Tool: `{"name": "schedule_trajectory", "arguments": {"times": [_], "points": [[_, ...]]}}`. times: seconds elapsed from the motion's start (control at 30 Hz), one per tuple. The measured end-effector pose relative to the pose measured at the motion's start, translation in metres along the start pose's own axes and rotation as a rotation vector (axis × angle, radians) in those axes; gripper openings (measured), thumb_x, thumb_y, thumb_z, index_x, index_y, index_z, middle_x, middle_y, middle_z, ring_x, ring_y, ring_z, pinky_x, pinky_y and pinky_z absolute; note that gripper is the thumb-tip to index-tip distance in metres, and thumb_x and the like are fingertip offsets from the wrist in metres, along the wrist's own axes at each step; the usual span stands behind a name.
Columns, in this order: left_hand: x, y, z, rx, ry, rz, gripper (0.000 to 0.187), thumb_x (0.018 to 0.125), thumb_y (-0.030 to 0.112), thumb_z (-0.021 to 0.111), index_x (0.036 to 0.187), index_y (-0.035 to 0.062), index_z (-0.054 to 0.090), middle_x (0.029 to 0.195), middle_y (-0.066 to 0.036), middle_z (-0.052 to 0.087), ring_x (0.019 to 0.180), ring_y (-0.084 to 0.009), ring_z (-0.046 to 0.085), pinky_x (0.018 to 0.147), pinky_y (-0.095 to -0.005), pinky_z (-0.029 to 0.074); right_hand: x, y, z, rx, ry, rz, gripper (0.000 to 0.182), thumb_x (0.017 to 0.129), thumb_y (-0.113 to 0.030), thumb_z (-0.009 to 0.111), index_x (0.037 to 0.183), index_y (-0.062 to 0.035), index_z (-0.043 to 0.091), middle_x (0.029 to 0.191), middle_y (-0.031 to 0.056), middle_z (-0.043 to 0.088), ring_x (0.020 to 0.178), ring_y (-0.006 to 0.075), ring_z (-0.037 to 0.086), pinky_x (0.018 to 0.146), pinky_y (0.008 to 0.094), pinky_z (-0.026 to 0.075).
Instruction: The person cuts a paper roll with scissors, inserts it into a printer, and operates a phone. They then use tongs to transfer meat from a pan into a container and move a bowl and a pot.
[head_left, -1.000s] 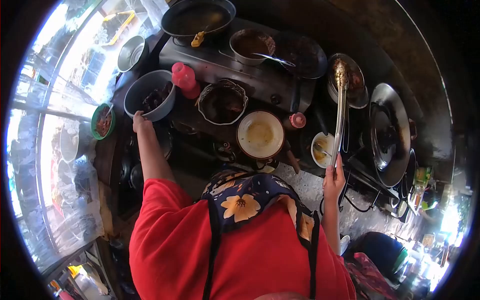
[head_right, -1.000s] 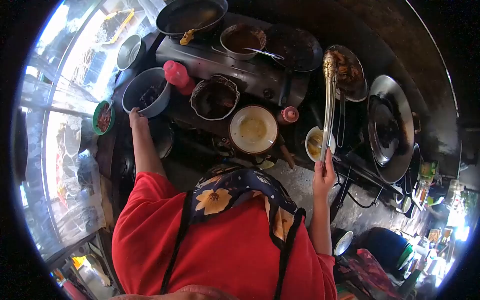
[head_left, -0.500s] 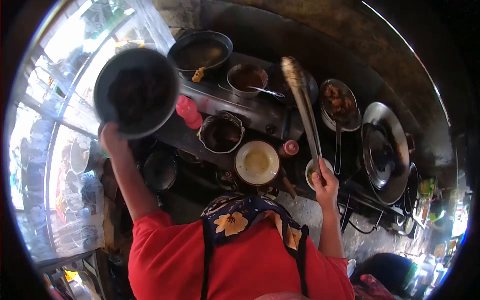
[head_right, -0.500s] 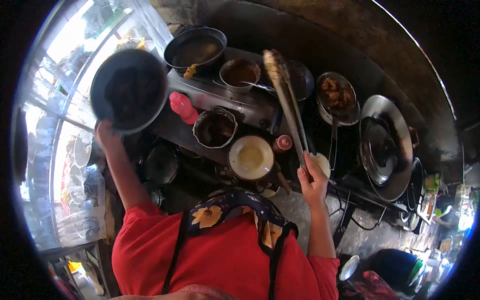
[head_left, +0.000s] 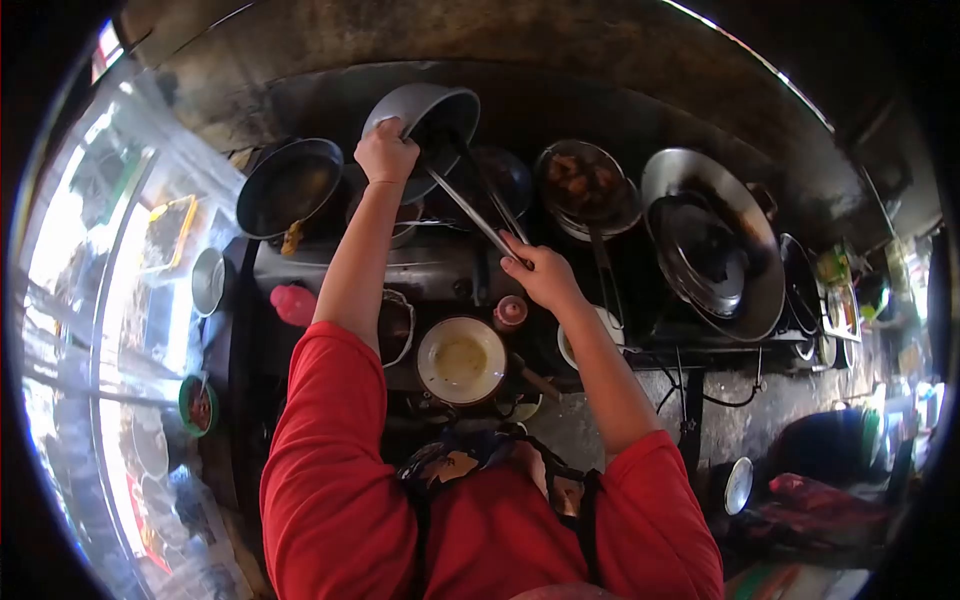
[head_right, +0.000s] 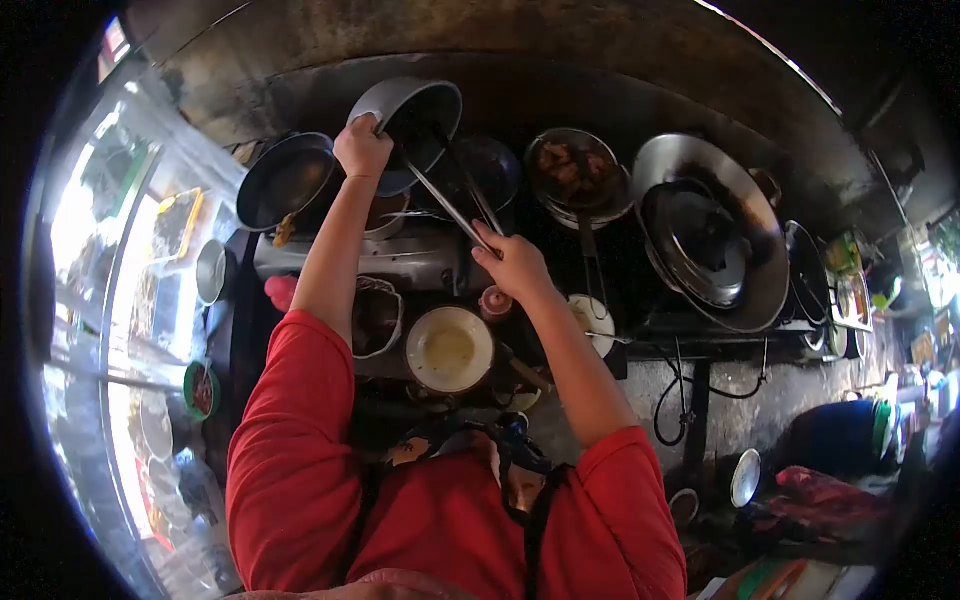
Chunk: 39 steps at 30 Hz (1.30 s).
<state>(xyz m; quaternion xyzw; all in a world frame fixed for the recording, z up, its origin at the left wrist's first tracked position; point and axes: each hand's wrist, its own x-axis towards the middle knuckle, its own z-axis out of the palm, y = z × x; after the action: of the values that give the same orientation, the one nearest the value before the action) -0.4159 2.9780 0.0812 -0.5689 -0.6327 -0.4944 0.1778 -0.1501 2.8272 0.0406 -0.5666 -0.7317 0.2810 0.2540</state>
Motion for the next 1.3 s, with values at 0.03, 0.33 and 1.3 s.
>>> {"name": "schedule_trajectory", "arguments": {"times": [0.03,0.33,1.3], "points": [[-0.002,0.004,0.016,0.021,0.006,0.097,0.012,0.056,0.013,0.06,0.068,0.012,0.06,0.07,-0.009,0.062,0.069,-0.0305,0.062,0.059,-0.0419,0.049,0.0,0.01,-0.003,-0.003,0.009,0.016,0.044,0.084,-0.036,0.062,0.128,-0.0338,0.054,0.083,0.0155,0.059,0.08,0.0308,0.061,0.074,0.0375,0.047],[-0.027,0.024,0.067,0.002,-0.067,0.418,0.012,0.059,0.012,0.061,0.071,0.0138,0.058,0.072,-0.004,0.061,0.067,-0.027,0.062,0.054,-0.0391,0.049,-0.048,0.064,-0.046,-0.037,-0.013,0.231,0.043,0.085,-0.033,0.062,0.127,-0.0322,0.055,0.094,0.0183,0.064,0.092,0.0328,0.062,0.08,0.0379,0.047],[-0.179,-0.226,-0.39,-1.137,0.491,-1.14,0.035,0.074,0.008,0.061,0.107,-0.0017,0.054,0.104,-0.017,0.06,0.096,-0.0313,0.061,0.085,-0.0444,0.051,-0.003,0.049,-0.002,-0.267,-0.058,0.2,0.046,0.088,-0.028,0.055,0.133,-0.0312,0.046,0.099,0.0235,0.063,0.096,0.0398,0.059,0.082,0.044,0.047]]}}
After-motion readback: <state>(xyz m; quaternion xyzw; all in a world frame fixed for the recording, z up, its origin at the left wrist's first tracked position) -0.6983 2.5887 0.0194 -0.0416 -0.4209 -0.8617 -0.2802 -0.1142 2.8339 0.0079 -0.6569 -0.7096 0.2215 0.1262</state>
